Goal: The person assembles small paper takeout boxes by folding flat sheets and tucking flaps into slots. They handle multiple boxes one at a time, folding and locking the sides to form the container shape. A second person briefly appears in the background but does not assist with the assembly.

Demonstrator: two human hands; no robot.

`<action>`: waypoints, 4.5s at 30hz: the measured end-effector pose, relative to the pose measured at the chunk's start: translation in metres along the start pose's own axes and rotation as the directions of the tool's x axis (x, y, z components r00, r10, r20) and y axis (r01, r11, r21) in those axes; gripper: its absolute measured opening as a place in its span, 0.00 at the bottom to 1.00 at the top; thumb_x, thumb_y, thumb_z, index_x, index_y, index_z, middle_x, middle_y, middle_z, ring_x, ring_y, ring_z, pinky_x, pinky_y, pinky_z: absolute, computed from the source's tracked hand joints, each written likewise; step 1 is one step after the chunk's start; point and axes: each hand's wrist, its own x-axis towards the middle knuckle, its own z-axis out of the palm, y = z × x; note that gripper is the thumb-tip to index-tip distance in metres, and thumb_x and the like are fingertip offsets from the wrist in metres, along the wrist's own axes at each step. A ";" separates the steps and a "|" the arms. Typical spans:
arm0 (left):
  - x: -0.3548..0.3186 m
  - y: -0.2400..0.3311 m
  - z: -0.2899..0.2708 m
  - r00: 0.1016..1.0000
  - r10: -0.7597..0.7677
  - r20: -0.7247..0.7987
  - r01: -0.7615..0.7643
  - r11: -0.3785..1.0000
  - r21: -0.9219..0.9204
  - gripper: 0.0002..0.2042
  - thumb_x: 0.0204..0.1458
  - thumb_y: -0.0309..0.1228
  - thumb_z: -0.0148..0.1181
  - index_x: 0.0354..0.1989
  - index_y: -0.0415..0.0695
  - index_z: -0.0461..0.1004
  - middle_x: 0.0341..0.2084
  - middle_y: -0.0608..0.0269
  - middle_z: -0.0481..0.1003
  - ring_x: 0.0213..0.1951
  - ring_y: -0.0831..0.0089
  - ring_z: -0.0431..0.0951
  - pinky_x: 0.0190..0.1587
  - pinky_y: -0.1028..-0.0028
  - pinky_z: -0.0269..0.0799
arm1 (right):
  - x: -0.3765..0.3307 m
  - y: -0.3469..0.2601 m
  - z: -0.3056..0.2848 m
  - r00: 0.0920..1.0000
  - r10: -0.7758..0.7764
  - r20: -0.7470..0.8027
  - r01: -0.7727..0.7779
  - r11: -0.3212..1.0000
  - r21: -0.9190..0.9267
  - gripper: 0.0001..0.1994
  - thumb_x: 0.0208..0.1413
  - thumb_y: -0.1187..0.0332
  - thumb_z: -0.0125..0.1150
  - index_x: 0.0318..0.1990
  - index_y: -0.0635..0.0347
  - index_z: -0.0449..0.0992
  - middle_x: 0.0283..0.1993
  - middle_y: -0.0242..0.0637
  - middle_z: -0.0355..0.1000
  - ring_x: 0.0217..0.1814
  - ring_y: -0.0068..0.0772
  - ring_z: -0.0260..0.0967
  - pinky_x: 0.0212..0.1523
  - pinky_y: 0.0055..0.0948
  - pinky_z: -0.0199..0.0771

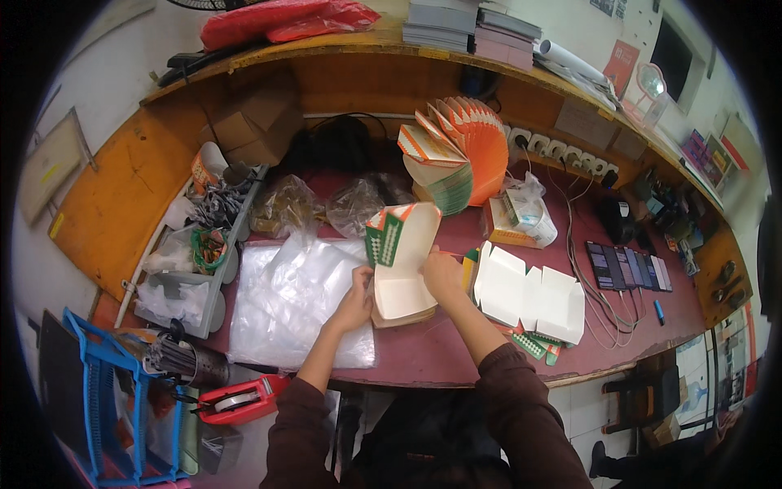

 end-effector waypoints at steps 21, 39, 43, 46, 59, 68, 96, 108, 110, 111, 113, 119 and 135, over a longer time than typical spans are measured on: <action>-0.046 0.066 -0.011 0.896 -0.070 -0.439 0.065 0.998 -0.026 0.26 0.51 0.28 0.57 0.58 0.38 0.57 0.56 0.47 0.62 0.58 0.56 0.63 0.60 0.65 0.59 | -0.156 0.292 -0.048 0.815 0.285 -0.505 -0.255 0.958 0.130 0.23 0.52 0.61 0.55 0.53 0.66 0.68 0.51 0.51 0.70 0.53 0.48 0.67 0.55 0.39 0.64; -0.406 0.194 -0.335 -0.052 0.200 -0.978 0.997 -0.048 -0.063 0.33 0.59 0.54 0.29 0.46 0.40 0.77 0.65 0.55 0.55 0.65 0.50 0.52 0.63 0.43 0.36 | -0.192 0.321 -0.022 0.726 0.470 -0.502 -0.629 0.748 -0.209 0.32 0.40 0.39 0.62 0.43 0.59 0.77 0.36 0.49 0.73 0.35 0.53 0.71 0.34 0.48 0.72; -0.389 0.203 -0.316 -0.095 0.225 -0.970 0.989 -0.086 -0.117 0.33 0.59 0.54 0.31 0.43 0.35 0.77 0.60 0.54 0.63 0.63 0.50 0.55 0.63 0.43 0.35 | -0.194 0.308 -0.028 0.670 0.199 -0.715 -0.588 0.730 -0.348 0.30 0.40 0.45 0.65 0.46 0.59 0.75 0.35 0.49 0.73 0.34 0.53 0.72 0.33 0.46 0.72; -0.373 0.215 -0.307 -0.065 0.372 -0.926 0.990 -0.090 -0.106 0.29 0.58 0.52 0.39 0.41 0.39 0.78 0.57 0.54 0.65 0.61 0.51 0.58 0.62 0.40 0.36 | -0.188 0.312 -0.027 0.741 0.143 -0.656 -0.444 0.838 -0.318 0.30 0.43 0.51 0.65 0.52 0.58 0.71 0.34 0.52 0.73 0.36 0.55 0.72 0.36 0.45 0.72; -0.123 0.160 0.025 0.788 0.616 0.021 -0.588 0.741 0.324 0.13 0.46 0.37 0.61 0.37 0.44 0.76 0.46 0.59 0.71 0.50 0.62 0.69 0.53 0.57 0.58 | -0.113 0.346 -0.075 0.749 0.472 -0.466 -0.407 0.882 0.238 0.24 0.53 0.59 0.55 0.51 0.72 0.67 0.42 0.59 0.72 0.42 0.57 0.72 0.43 0.44 0.72; -0.008 0.187 0.266 0.849 0.523 0.078 -0.472 0.817 -0.331 0.34 0.46 0.34 0.58 0.60 0.32 0.52 0.57 0.44 0.55 0.61 0.52 0.57 0.62 0.62 0.54 | -0.166 0.218 -0.099 0.869 0.354 -0.347 -0.013 0.716 0.698 0.20 0.55 0.63 0.49 0.47 0.74 0.69 0.45 0.58 0.71 0.45 0.53 0.71 0.46 0.39 0.71; -0.113 0.280 0.150 0.640 0.609 -0.469 -0.768 0.500 -0.400 0.05 0.46 0.23 0.61 0.25 0.35 0.73 0.29 0.59 0.72 0.32 0.67 0.74 0.34 0.72 0.71 | -0.280 0.023 -0.151 0.387 0.150 -0.910 0.578 0.729 0.366 0.20 0.56 0.57 0.59 0.25 0.68 0.72 0.27 0.36 0.62 0.31 0.33 0.63 0.34 0.31 0.66; -0.111 0.274 0.130 0.829 0.446 -0.337 -0.555 0.582 -0.594 0.08 0.45 0.23 0.65 0.33 0.39 0.73 0.40 0.60 0.70 0.39 0.71 0.75 0.43 0.75 0.73 | -0.286 0.026 -0.131 0.441 -0.028 -0.897 0.441 0.877 0.190 0.11 0.55 0.69 0.56 0.38 0.71 0.76 0.47 0.57 0.68 0.41 0.48 0.72 0.37 0.41 0.74; -0.112 0.270 0.134 0.689 0.553 -0.468 -0.725 0.531 -0.439 0.08 0.44 0.22 0.65 0.32 0.40 0.72 0.42 0.58 0.69 0.38 0.72 0.75 0.41 0.77 0.74 | -0.275 0.024 -0.121 0.407 -0.106 -0.907 0.578 0.799 0.166 0.14 0.55 0.70 0.51 0.42 0.74 0.73 0.47 0.55 0.69 0.43 0.48 0.71 0.41 0.38 0.73; -0.112 0.269 0.138 0.623 0.604 -0.497 -0.782 0.488 -0.387 0.08 0.44 0.21 0.65 0.32 0.40 0.72 0.43 0.57 0.69 0.38 0.72 0.75 0.41 0.77 0.74 | -0.274 0.023 -0.118 0.411 -0.128 -0.903 0.622 0.763 0.175 0.15 0.55 0.70 0.49 0.44 0.76 0.71 0.46 0.54 0.70 0.44 0.49 0.71 0.43 0.37 0.73; -0.109 0.264 0.140 0.621 0.623 -0.475 -0.775 0.580 -0.253 0.09 0.46 0.21 0.64 0.35 0.39 0.71 0.45 0.56 0.67 0.39 0.71 0.75 0.41 0.76 0.75 | -0.269 0.018 -0.111 0.398 -0.128 -0.908 0.570 0.810 0.136 0.15 0.54 0.71 0.52 0.43 0.76 0.72 0.52 0.51 0.66 0.50 0.45 0.68 0.44 0.35 0.72; -0.090 0.253 0.140 0.907 0.134 -0.398 -0.414 0.452 -0.790 0.04 0.55 0.23 0.54 0.37 0.43 0.67 0.36 0.63 0.72 0.38 0.78 0.75 0.37 0.79 0.75 | -0.277 0.037 -0.128 0.633 -0.193 -0.750 0.222 0.973 -0.063 0.25 0.38 0.72 0.66 0.49 0.54 0.74 0.48 0.42 0.69 0.49 0.48 0.67 0.50 0.40 0.67; -0.077 0.240 0.185 0.375 0.923 -0.081 -0.841 0.376 0.390 0.13 0.31 0.29 0.70 0.26 0.46 0.73 0.28 0.66 0.72 0.34 0.64 0.73 0.36 0.67 0.68 | -0.294 0.095 -0.135 0.856 0.390 -0.339 0.233 0.295 0.927 0.07 0.58 0.69 0.57 0.34 0.64 0.76 0.27 0.23 0.70 0.26 0.09 0.63 0.25 0.13 0.61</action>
